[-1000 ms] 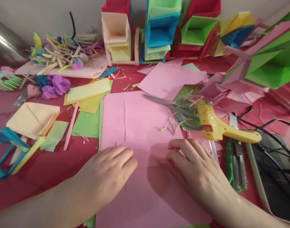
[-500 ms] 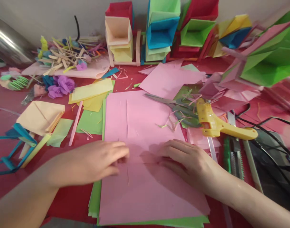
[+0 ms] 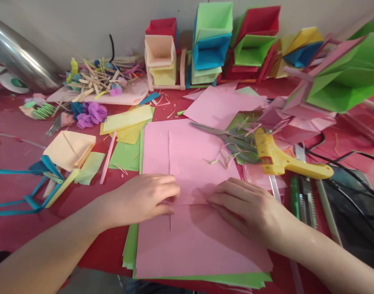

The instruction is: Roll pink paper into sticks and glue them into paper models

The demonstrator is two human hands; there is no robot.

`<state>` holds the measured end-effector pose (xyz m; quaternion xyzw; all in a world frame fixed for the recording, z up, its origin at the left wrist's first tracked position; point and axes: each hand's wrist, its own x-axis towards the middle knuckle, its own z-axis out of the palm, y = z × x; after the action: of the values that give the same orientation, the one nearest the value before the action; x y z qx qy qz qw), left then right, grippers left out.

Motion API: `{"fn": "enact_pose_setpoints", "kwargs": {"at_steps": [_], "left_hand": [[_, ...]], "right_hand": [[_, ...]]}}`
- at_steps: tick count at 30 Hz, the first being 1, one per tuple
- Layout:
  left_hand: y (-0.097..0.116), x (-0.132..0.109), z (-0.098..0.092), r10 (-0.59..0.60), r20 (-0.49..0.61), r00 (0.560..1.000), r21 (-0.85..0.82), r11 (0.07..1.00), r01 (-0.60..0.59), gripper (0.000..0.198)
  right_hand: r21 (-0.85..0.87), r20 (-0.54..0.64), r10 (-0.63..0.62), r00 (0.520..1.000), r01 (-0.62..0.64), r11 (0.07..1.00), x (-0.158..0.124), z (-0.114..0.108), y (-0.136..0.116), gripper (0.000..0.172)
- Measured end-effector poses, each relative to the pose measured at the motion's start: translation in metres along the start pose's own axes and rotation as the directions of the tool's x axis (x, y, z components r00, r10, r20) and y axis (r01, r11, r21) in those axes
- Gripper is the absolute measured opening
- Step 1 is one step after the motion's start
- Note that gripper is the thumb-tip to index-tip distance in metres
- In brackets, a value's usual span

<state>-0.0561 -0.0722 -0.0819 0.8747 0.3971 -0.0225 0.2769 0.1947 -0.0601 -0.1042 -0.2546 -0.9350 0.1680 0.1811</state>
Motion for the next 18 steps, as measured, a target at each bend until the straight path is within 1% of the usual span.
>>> {"fn": "enact_pose_setpoints", "kwargs": {"at_steps": [4,9,11,14,16,18], "left_hand": [[0.0,0.003,0.005,0.025,-0.054,0.998,0.037,0.999,-0.023,0.012],[0.004,0.002,0.011,0.052,-0.124,0.991,0.126,0.991,-0.036,0.016],[0.006,0.001,0.014,0.071,-0.148,0.986,0.19,0.981,-0.043,0.018],[0.008,0.0,0.017,0.083,-0.173,0.982,0.257,0.966,-0.036,0.02],[0.009,-0.001,0.018,0.064,-0.181,0.981,0.271,0.963,-0.013,0.02],[0.011,0.0,0.018,0.016,-0.172,0.985,0.265,0.964,0.031,0.019]], "right_hand": [[-0.089,-0.021,-0.021,1.0,0.019,0.996,-0.001,0.002,-0.001,0.018],[-0.118,-0.031,-0.002,1.0,-0.002,0.993,0.002,0.006,-0.002,0.017],[-0.087,-0.027,0.013,1.0,-0.015,0.996,0.004,0.007,-0.003,0.019],[0.0,-0.02,0.089,0.996,-0.09,0.996,0.006,0.006,-0.004,0.017],[0.034,-0.015,0.135,0.991,-0.135,0.99,0.007,0.005,-0.005,0.016],[0.033,-0.005,0.173,0.985,-0.173,0.984,0.008,0.005,-0.007,0.017]]}}
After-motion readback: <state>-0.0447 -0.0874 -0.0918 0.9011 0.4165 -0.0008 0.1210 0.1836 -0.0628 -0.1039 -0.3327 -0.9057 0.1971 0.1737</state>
